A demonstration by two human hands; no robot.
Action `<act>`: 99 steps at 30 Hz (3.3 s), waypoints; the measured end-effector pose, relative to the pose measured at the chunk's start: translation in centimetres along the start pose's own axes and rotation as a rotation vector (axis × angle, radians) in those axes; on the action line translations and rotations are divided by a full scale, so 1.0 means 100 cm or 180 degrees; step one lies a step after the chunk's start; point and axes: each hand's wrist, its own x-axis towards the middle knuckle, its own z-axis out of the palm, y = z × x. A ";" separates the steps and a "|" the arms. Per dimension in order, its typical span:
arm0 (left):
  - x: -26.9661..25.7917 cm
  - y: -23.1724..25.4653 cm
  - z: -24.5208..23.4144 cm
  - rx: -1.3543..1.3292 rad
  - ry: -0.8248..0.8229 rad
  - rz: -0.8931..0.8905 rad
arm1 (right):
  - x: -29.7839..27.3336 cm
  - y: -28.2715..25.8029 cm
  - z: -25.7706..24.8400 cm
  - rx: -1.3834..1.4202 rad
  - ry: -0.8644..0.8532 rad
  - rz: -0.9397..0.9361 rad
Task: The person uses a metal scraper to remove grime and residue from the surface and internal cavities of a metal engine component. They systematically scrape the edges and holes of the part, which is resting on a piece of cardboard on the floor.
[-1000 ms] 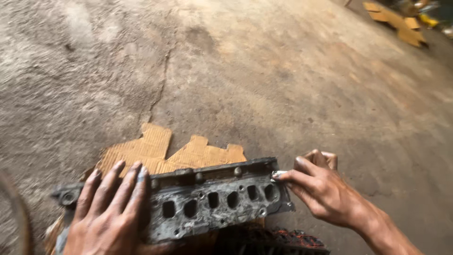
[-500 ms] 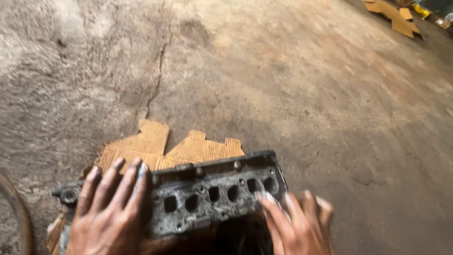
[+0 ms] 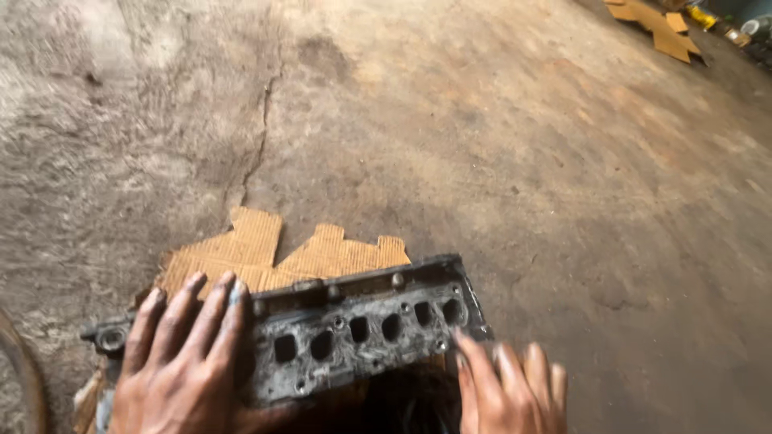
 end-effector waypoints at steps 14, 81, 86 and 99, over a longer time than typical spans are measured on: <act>-0.008 -0.004 0.003 0.0150 -0.0123 0.0045 | 0.002 -0.013 -0.012 0.0322 0.0013 0.0463; 0.001 0.003 -0.006 0.0040 -0.0467 0.0064 | 0.093 0.039 -0.019 0.1372 -0.0255 -0.0956; 0.005 0.008 -0.011 -0.0048 -0.0358 0.0087 | 0.103 0.021 -0.047 0.1390 -0.0876 -0.0715; -0.001 0.006 -0.010 -0.0106 -0.0375 0.0007 | 0.084 0.028 -0.058 -0.0279 -0.1215 -0.1383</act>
